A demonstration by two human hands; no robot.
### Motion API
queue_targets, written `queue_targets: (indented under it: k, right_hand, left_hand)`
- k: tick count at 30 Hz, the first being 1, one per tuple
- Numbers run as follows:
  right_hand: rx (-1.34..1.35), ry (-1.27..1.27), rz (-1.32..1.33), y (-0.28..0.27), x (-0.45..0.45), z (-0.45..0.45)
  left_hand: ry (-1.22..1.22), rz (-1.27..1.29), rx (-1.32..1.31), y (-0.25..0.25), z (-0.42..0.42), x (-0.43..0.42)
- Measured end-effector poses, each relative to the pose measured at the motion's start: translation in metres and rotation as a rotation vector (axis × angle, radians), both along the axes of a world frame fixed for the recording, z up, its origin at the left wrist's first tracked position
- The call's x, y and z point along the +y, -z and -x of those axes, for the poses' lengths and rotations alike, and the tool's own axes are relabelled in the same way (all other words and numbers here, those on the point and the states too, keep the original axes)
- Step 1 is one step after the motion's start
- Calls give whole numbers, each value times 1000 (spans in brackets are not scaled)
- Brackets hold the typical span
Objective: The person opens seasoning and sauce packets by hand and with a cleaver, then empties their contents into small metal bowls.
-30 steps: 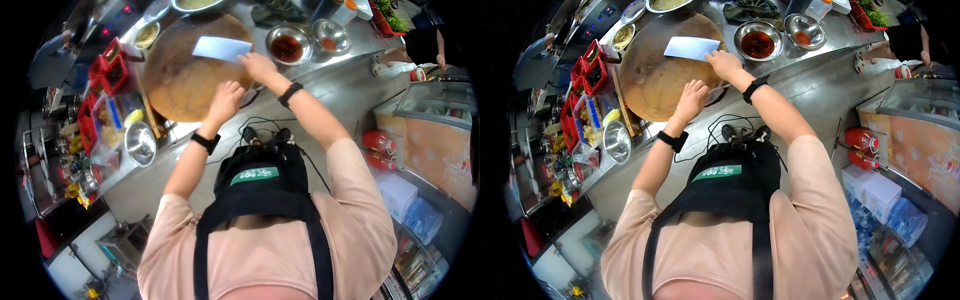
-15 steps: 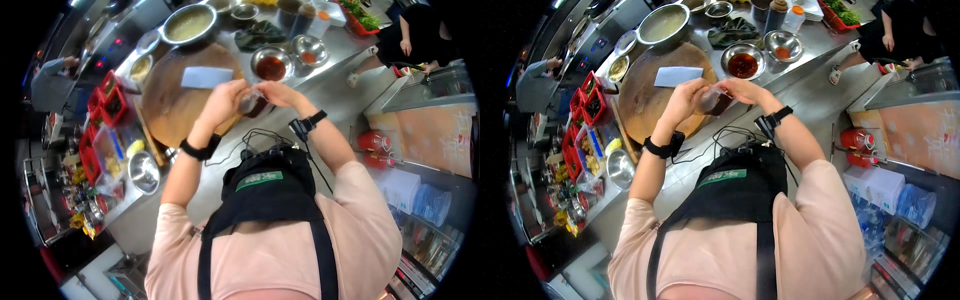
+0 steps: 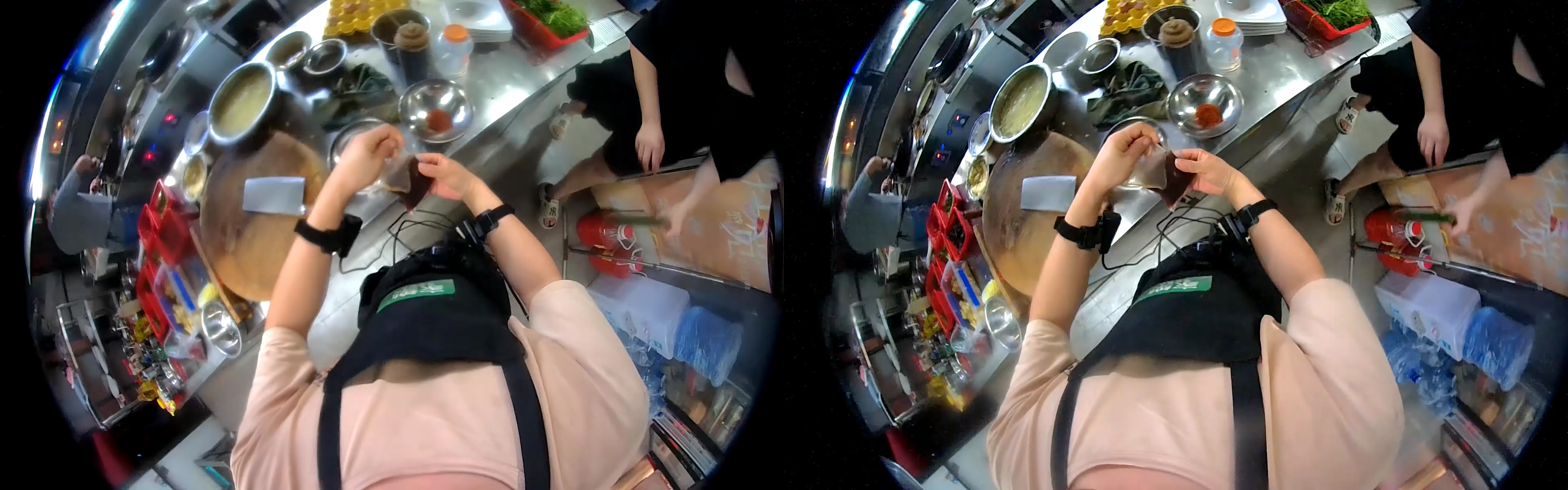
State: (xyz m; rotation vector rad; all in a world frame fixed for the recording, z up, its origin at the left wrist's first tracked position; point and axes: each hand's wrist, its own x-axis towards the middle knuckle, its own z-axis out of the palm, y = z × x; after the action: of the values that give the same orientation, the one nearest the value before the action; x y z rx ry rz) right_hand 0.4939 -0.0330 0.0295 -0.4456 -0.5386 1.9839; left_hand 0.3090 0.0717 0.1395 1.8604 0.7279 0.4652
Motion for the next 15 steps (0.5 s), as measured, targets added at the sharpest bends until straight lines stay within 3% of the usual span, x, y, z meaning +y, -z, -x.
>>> queue_targets:
  k: [5, 9, 11, 15]
  right_hand:
    - [59, -17, 93, 13, 19, -65]
    - [50, 28, 222, 5, 30, -88]
    - [67, 27, 250, 13, 35, -97]
    - [-85, -66, 202, 37, 46, -118]
  left_hand:
    - [-3, -4, 8, 30, -64, 31]
    - [-48, 35, 170, 37, -95, 45]
    - [24, -58, 203, 40, -102, 49]
    - [129, 181, 245, 60, -108, 64]
